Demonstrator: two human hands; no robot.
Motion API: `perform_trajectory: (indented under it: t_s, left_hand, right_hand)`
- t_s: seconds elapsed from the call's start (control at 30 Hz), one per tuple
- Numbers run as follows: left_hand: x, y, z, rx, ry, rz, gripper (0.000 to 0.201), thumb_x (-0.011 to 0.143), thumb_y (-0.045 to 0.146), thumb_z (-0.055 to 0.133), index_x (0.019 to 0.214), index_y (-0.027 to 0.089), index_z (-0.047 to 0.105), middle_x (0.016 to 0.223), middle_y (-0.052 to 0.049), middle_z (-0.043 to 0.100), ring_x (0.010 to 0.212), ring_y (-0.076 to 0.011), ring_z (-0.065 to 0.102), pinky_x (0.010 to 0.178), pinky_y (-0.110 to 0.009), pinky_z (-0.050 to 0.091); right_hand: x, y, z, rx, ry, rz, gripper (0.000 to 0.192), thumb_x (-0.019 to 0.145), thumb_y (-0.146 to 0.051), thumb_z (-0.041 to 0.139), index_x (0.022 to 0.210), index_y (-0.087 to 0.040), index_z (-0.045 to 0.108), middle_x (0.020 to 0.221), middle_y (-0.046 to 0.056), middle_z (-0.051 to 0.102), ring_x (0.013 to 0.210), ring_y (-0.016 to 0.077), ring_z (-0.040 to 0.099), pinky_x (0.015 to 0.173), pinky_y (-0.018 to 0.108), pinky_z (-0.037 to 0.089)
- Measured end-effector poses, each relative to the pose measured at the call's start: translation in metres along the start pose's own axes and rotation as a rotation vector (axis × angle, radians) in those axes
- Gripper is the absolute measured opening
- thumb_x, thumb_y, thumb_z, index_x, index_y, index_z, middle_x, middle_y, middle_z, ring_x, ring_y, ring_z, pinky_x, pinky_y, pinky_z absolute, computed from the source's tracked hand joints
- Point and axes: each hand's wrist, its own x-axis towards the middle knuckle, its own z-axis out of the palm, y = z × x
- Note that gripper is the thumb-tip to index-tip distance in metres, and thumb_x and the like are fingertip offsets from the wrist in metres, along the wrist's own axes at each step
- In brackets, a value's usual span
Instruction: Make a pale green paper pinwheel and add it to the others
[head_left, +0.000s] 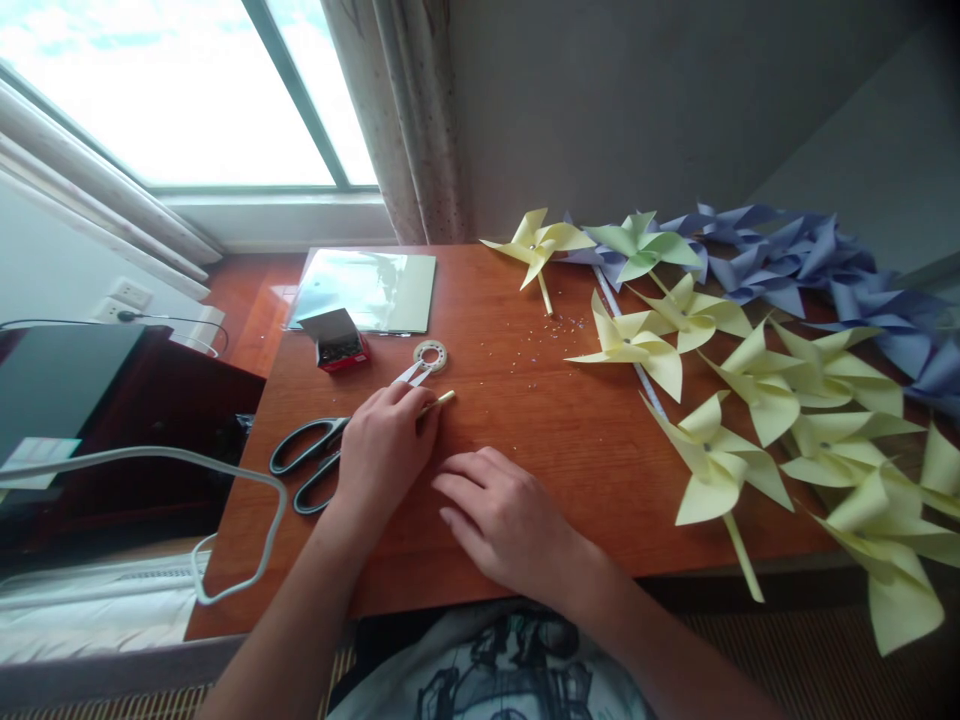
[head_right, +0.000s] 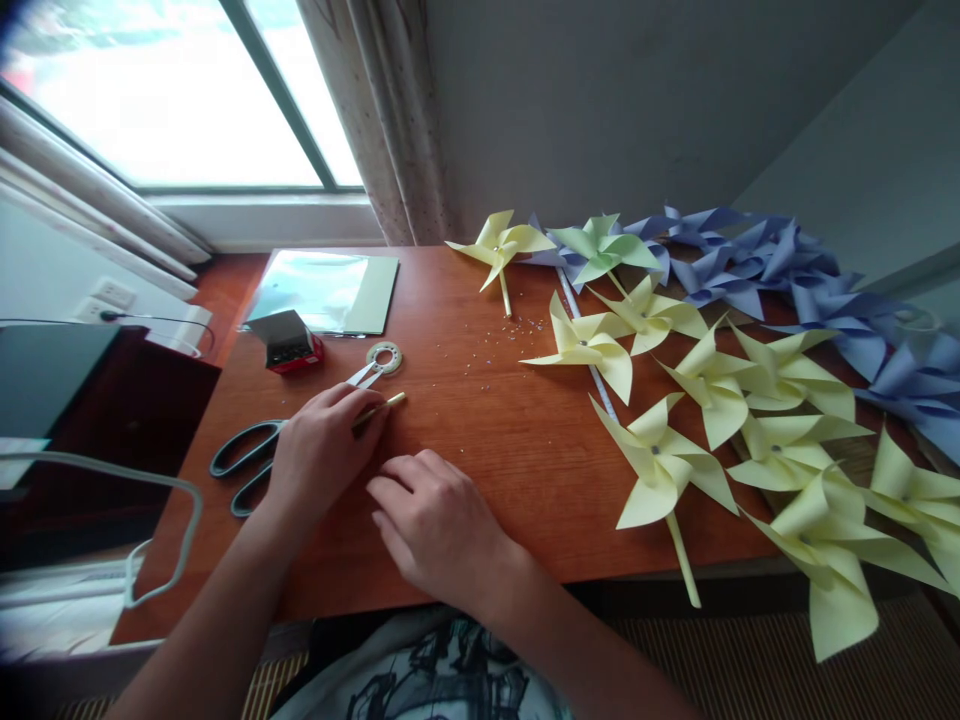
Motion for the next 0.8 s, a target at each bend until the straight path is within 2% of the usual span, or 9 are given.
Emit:
perform_trajectory:
  t_s: [0.13, 0.37, 0.53, 0.6, 0.67, 0.8]
  left_hand:
    - [0.007, -0.009, 0.004, -0.011, 0.025, 0.005, 0.016, 0.096, 0.030, 0.058, 0.089, 0.022, 0.070, 0.095, -0.007, 0.073, 0.088, -0.0262, 0.068, 0.075, -0.033, 0.045]
    - [0.010, -0.013, 0.006, 0.014, 0.052, -0.010, 0.017, 0.095, 0.029, 0.058, 0.093, 0.021, 0.072, 0.092, -0.007, 0.072, 0.084, -0.0253, 0.067, 0.073, -0.033, 0.045]
    - [0.011, -0.014, 0.003, -0.036, 0.112, 0.002, 0.016, 0.094, 0.030, 0.059, 0.096, 0.021, 0.073, 0.097, -0.007, 0.074, 0.087, -0.0249, 0.068, 0.077, -0.033, 0.047]
    - [0.010, -0.012, 0.000, -0.103, 0.167, -0.016, 0.016, 0.095, 0.030, 0.059, 0.093, 0.021, 0.073, 0.096, -0.006, 0.075, 0.086, -0.0228, 0.069, 0.076, -0.031, 0.048]
    - [0.008, -0.008, -0.003, -0.191, 0.193, -0.029, 0.017, 0.095, 0.029, 0.058, 0.091, 0.021, 0.072, 0.094, -0.004, 0.075, 0.080, -0.0194, 0.069, 0.072, -0.028, 0.048]
    - [-0.001, 0.011, -0.001, -0.243, 0.102, 0.050, 0.018, 0.097, 0.027, 0.055, 0.093, 0.021, 0.071, 0.087, -0.003, 0.074, 0.071, -0.0165, 0.066, 0.065, -0.027, 0.044]
  right_hand:
    - [-0.003, 0.006, -0.005, 0.014, 0.044, 0.016, 0.025, 0.097, -0.017, 0.055, 0.119, -0.020, 0.068, 0.120, 0.009, 0.070, 0.109, 0.0244, 0.061, 0.101, 0.040, 0.054]
    - [-0.002, 0.016, -0.008, 0.024, 0.102, 0.015, 0.025, 0.096, -0.016, 0.057, 0.118, -0.019, 0.068, 0.120, 0.009, 0.071, 0.109, 0.0240, 0.063, 0.101, 0.041, 0.055]
    - [0.008, 0.027, -0.022, -0.022, 0.182, 0.015, 0.022, 0.097, -0.015, 0.055, 0.115, -0.020, 0.068, 0.117, 0.010, 0.072, 0.106, 0.0240, 0.066, 0.099, 0.041, 0.055]
    - [0.020, 0.031, -0.034, -0.095, 0.216, 0.006, 0.022, 0.099, -0.014, 0.052, 0.113, -0.018, 0.068, 0.117, 0.011, 0.072, 0.106, 0.0241, 0.067, 0.098, 0.041, 0.055]
    - [0.039, 0.033, -0.046, -0.214, 0.193, 0.003, 0.023, 0.100, -0.014, 0.048, 0.112, -0.016, 0.068, 0.116, 0.013, 0.072, 0.107, 0.0257, 0.066, 0.097, 0.041, 0.054]
    - [0.101, 0.039, -0.062, -0.502, 0.045, -0.016, 0.022, 0.099, -0.010, 0.047, 0.104, -0.013, 0.068, 0.108, 0.015, 0.072, 0.100, 0.0278, 0.065, 0.086, 0.039, 0.053]
